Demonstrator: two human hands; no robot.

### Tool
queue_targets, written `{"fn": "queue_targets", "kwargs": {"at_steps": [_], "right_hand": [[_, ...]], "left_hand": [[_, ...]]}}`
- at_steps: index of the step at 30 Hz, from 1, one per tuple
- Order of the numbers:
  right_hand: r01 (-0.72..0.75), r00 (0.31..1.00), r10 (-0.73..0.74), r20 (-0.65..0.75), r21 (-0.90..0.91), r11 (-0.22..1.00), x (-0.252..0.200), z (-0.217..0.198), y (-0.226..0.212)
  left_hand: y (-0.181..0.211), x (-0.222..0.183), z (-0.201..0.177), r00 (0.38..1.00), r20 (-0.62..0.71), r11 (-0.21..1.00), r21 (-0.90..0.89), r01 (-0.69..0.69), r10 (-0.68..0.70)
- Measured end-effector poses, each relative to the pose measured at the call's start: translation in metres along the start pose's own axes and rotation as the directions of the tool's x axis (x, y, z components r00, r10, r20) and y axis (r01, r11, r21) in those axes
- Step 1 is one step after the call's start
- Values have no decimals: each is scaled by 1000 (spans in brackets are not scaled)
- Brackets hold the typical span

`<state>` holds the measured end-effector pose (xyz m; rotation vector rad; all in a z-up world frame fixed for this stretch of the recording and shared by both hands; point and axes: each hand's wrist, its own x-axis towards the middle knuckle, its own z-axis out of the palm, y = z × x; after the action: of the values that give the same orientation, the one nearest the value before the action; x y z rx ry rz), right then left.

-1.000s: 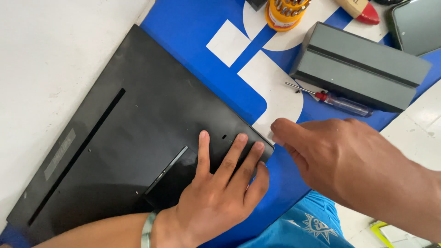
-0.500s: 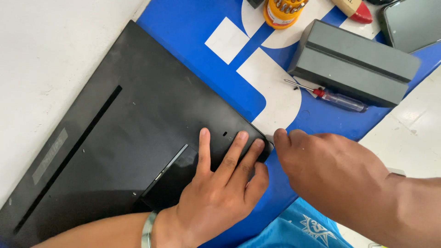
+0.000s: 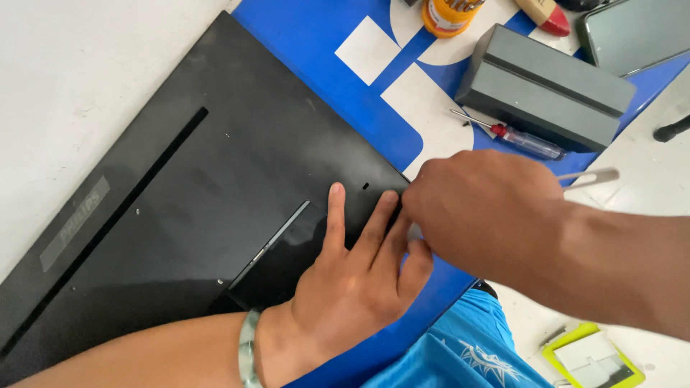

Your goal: Using a plastic prying tool to release the clips and remove the back cover of a computer monitor.

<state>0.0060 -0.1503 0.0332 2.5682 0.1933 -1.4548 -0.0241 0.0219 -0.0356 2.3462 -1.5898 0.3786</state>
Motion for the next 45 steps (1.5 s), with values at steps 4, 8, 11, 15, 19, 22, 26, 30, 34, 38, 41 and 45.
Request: {"fn": "queue_targets", "kwargs": {"at_steps": [4, 8, 11, 15, 19, 22, 26, 30, 34, 38, 41, 45], "right_hand": [[-78, 994, 77, -83, -10, 997, 11, 10, 17], [-56, 993, 56, -106, 0, 998, 13, 8, 24], [0, 997, 1, -83, 11, 1000, 15, -5, 25], [50, 997, -48, -58, 36, 998, 15, -11, 26], [121, 990, -111, -87, 122, 985, 24, -6, 39], [154, 986, -138, -98, 185, 971, 28, -3, 39], [181, 979, -180, -96, -4, 984, 24, -4, 30], [198, 977, -199, -79, -21, 980, 28, -8, 33], [190, 982, -182, -55, 300, 935, 39, -11, 42], [249, 964, -247, -99, 0, 969, 37, -5, 31], [273, 951, -287, -120, -119, 955, 36, 3, 19], [302, 950, -311, 9, 215, 929, 55, -11, 29]], "left_hand": [[1, 3, -4, 997, -62, 999, -22, 41, -42], [1, 6, -6, 999, -44, 1000, 6, 22, -22], [0, 6, -8, 1000, -10, 1000, -6, 3, -3], [1, 7, -9, 1000, -21, 1000, -1, -5, 5], [1, 10, -11, 999, -26, 999, 34, -20, 20], [0, 8, -12, 999, -11, 998, 43, -37, 38], [-4, 2, -11, 999, -15, 999, 24, -48, 48], [-3, 1, -13, 998, -9, 997, 29, -68, 69], [-6, -3, -11, 997, -16, 997, 29, -69, 69], [-7, -9, -13, 997, -8, 997, -12, -78, 78], [-6, -10, -12, 998, -11, 999, -9, -54, 54], [-10, -12, -13, 995, -57, 997, 19, -79, 80]]}}
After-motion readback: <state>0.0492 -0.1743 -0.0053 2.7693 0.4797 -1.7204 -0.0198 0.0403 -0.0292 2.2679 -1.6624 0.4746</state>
